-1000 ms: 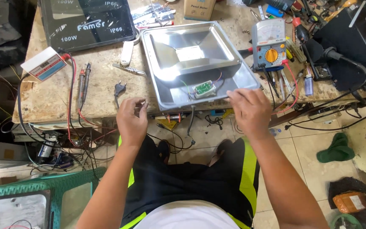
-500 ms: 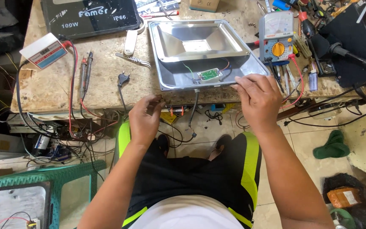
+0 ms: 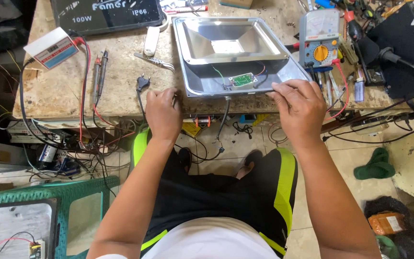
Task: Repairing an LED floodlight by manipulating internal wiring and using a lighter to melt a glue stick for insulation.
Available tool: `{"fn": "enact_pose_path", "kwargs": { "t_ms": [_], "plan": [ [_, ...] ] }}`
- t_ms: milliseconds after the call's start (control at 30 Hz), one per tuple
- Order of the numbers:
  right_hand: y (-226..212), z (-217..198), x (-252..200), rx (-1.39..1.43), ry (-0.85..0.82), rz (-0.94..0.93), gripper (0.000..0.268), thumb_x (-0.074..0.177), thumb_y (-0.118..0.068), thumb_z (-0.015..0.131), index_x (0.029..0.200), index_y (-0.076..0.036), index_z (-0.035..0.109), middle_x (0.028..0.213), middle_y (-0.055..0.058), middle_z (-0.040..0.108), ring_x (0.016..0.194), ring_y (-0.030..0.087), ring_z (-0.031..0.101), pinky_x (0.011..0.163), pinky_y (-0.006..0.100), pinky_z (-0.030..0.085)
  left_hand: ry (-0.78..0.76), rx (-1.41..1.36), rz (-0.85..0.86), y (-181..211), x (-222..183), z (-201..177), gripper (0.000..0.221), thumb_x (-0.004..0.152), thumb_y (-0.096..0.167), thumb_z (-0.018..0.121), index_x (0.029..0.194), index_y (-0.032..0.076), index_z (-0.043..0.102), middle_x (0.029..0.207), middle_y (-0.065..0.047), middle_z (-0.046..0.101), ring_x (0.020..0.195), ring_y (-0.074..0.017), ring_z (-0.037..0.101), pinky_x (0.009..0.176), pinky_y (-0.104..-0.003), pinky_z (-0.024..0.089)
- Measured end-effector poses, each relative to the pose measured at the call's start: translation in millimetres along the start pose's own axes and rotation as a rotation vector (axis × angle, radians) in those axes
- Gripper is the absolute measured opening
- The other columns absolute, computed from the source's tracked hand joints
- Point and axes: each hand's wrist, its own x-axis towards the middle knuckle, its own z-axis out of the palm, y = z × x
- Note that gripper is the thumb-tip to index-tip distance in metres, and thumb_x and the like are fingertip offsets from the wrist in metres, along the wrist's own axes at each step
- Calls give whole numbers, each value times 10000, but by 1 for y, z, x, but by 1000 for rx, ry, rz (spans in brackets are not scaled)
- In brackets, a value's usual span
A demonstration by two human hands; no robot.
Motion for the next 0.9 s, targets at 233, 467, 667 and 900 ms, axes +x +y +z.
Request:
{"fn": "enact_pose_path", "kwargs": {
  "t_ms": [233, 467, 667, 900],
  "plan": [
    [-2, 6, -24, 34, -11, 29, 98, 988, -196, 838, 1065, -134, 838, 975, 54, 704, 838, 285, 666, 803, 385, 558, 153, -297, -17, 36, -32, -48, 170, 958, 50, 715, 1120, 87, 677, 1041, -95, 683, 1010, -300, 614, 948, -420, 475],
    [-1, 35, -60, 84, -108, 93, 122, 911, -145, 893, 1017, -126, 836, 950, 50, 723, 850, 279, 687, 788, 393, 569, -441, -783, -544, 60, -123, -31, 403, 895, -26, 638, 1296, -24, 601, 1113, -248, 653, 1002, -432, 685, 812, -491, 580],
    [-11, 47, -68, 60, -68, 136, 152, 917, -147, 886, 1037, -95, 808, 999, 79, 712, 880, 306, 691, 777, 417, 581, -381, -524, -201, 68, -102, -27, 440, 907, 45, 769, 1308, -69, 627, 1193, -244, 614, 1126, -463, 641, 897, -518, 565],
    [-79, 69, -122, 117, 56, 462, 210, 919, -13, 788, 836, -129, 633, 779, 15, 536, 695, 245, 575, 657, 337, 488, -394, -407, -70, 66, -96, 12, 182, 899, 86, 796, 1056, -2, 769, 913, -156, 727, 859, -326, 721, 728, -380, 604]
  ]
}}
